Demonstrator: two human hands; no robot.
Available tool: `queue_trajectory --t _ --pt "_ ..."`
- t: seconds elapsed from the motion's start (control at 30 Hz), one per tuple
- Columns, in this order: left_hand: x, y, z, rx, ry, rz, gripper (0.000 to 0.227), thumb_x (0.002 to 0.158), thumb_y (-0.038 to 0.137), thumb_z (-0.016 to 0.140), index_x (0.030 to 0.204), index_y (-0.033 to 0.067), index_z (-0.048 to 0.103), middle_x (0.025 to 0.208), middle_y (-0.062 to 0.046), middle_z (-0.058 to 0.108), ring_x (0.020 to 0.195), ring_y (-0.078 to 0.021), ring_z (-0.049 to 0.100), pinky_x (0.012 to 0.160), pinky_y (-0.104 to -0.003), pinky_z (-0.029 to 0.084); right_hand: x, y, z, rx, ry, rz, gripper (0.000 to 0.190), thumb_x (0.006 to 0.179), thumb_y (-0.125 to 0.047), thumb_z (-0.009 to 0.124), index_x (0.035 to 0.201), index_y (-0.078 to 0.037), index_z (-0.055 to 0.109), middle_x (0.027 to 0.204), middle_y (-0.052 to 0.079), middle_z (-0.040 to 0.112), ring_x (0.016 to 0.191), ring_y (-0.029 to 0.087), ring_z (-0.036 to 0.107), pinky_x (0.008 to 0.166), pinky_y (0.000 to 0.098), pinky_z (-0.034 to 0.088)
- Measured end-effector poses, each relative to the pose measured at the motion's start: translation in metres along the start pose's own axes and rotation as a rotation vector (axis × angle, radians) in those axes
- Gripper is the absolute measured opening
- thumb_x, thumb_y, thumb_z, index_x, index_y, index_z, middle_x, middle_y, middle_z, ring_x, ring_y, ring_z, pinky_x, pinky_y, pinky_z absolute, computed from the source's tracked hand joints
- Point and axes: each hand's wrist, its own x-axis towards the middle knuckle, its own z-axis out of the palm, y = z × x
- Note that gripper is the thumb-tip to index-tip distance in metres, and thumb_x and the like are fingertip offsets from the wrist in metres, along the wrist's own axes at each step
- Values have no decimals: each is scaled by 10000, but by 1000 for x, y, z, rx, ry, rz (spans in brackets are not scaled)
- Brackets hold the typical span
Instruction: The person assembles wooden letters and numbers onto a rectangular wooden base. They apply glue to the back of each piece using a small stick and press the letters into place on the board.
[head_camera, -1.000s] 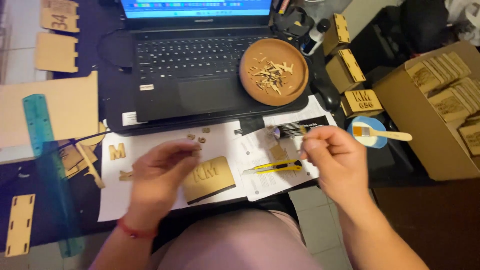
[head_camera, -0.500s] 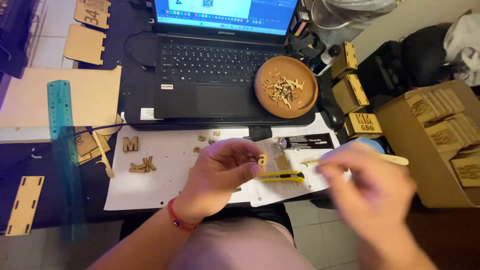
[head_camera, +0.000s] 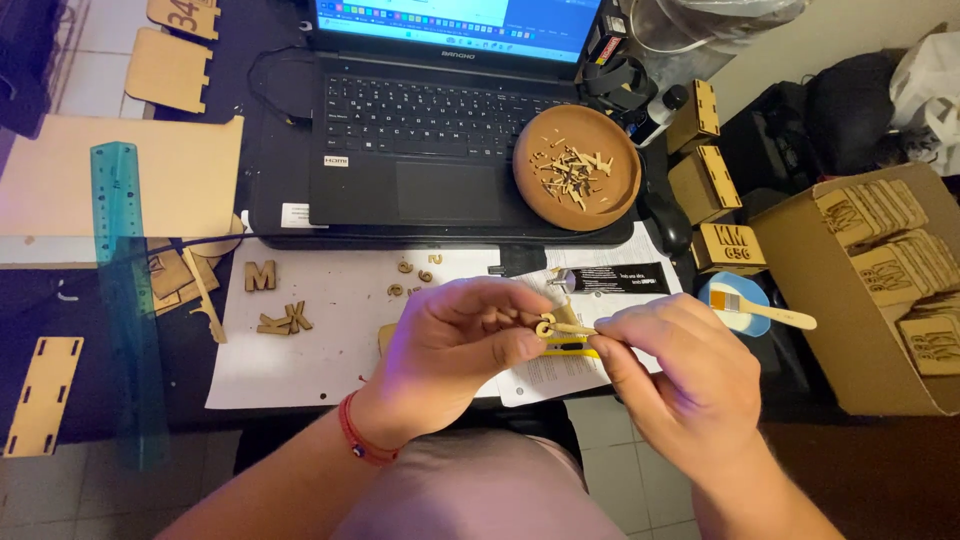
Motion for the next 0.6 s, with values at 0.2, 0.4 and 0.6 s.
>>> queue_trajectory --t 0.2,0.4,0.6 --pt "-2 3 2 -16 -18 -28 228 867 -9 732 1085 50 707 1018 -104 734 877 -132 661 745 -231 543 1 0 -1 -17 0 -18 74 918 -104 648 878 -44 665 780 53 680 654 203 582 664 315 451" --pt "-3 6 4 -10 -15 -37 222 882 4 726 1099 50 713 967 -62 716 832 -115 623 699 -228 505 -3 4 -3 5 -40 -19 85 931 -104 614 895 -39 656 796 59 667 668 220 575 689 326 451" --pt "-5 11 7 15 18 -75 235 861 -24 732 1089 28 715 1013 -94 735 820 -104 639 689 -202 527 -2 1 -3 -19 -2 -13 72 920 -88 638 875 -41 666 778 52 676 666 203 580 664 308 452"
